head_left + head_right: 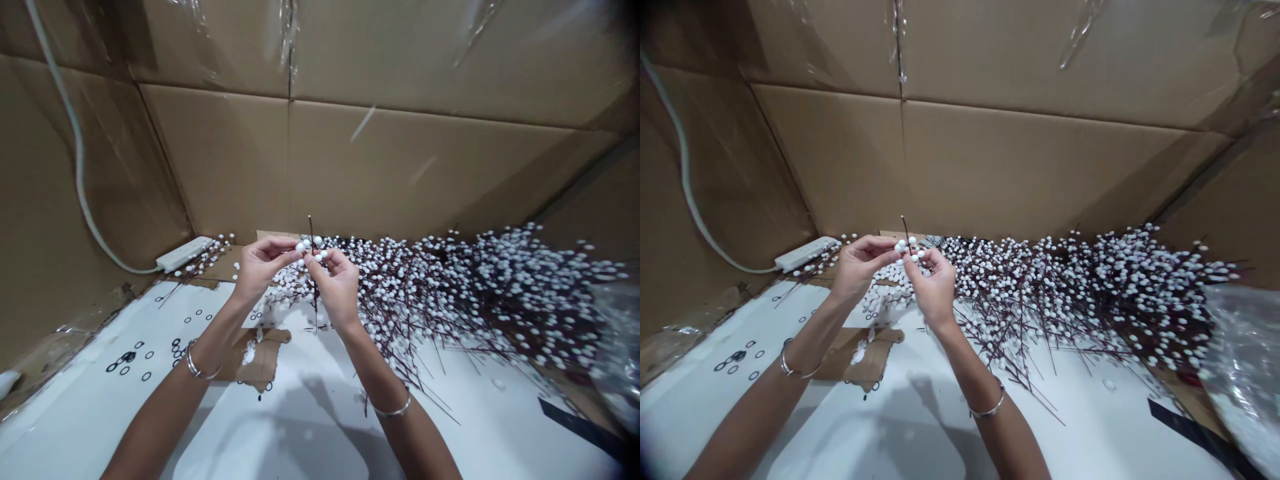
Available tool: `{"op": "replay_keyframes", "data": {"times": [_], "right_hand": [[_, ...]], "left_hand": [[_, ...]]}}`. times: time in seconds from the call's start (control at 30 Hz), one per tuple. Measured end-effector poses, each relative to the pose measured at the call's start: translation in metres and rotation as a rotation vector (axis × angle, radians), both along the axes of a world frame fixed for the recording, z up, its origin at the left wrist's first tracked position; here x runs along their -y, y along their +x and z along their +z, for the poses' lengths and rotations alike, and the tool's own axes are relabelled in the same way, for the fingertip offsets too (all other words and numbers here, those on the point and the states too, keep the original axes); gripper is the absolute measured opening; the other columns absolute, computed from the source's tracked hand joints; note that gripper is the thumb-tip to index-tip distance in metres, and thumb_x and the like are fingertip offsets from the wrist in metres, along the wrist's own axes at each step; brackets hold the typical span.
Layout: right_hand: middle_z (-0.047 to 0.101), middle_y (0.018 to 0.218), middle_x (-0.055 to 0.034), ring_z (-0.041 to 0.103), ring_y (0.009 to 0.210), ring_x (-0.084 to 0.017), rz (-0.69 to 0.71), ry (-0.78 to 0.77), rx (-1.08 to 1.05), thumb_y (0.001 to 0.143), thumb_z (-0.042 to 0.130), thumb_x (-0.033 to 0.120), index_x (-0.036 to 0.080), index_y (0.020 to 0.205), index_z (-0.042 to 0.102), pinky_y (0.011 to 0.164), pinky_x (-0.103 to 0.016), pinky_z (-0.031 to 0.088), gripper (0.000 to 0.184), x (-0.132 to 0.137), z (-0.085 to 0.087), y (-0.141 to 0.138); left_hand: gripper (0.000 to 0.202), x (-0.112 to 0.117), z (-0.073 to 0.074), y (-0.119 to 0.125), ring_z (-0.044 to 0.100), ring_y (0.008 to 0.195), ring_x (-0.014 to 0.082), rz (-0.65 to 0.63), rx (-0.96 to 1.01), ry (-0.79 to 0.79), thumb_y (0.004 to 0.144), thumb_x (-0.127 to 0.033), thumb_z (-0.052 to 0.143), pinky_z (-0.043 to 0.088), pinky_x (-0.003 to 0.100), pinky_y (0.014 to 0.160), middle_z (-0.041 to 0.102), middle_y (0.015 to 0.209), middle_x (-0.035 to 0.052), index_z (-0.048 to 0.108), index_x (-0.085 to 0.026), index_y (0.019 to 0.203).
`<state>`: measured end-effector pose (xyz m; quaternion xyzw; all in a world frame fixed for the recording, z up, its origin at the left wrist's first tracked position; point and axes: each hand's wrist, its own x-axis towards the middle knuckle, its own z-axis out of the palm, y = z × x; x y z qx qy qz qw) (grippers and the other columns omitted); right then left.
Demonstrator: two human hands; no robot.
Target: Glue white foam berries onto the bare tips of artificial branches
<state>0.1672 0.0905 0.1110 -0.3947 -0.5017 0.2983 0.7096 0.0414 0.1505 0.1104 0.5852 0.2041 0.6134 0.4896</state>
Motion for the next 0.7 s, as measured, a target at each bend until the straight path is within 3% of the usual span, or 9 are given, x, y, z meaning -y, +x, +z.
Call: {"op": "replay_keyframes", "data": {"times": [0.23, 0.53, 0.7], "right_hand": [[0.07, 0.086, -0.0018, 0.064, 0.084, -0.017, -0.003, -0.01, 0.006, 0.078, 0.07, 0.035, 0.022, 0.074, 0.059, 0.08, -0.032, 0.049, 0.018, -0.0022, -0.0018, 0.001], [0.07, 0.087, -0.0018, 0.064, 0.085, -0.017, 0.015, 0.003, -0.004, 0.078, 0.071, 0.033, 0.022, 0.074, 0.059, 0.082, -0.032, 0.049, 0.017, -0.0041, -0.0039, 0.0016], [0.071, 0.083, -0.0009, 0.065, 0.082, -0.017, 0.09, -0.039, -0.035, 0.074, 0.074, 0.035, 0.022, 0.073, 0.061, 0.079, -0.031, 0.05, 0.019, -0.0091, -0.0047, 0.0073]], "left_hand": [[0.023, 0.0006, 0.0013, 0.0002, 0.071, 0.087, 0.0193, -0.016, -0.014, -0.014, 0.064, -0.027, 0.086, 0.058, 0.037, 0.084, 0.075, 0.089, 0.0038, 0.073, -0.02, 0.082], [0.023, 0.0006, 0.0006, 0.0007, 0.07, 0.086, 0.0179, 0.005, -0.03, -0.012, 0.063, -0.026, 0.086, 0.058, 0.034, 0.082, 0.074, 0.088, 0.004, 0.072, -0.019, 0.08], [0.025, 0.0004, 0.0054, -0.0043, 0.068, 0.091, 0.0196, -0.018, -0.09, 0.013, 0.066, -0.03, 0.084, 0.057, 0.034, 0.084, 0.072, 0.091, 0.0055, 0.071, -0.018, 0.083]]}}
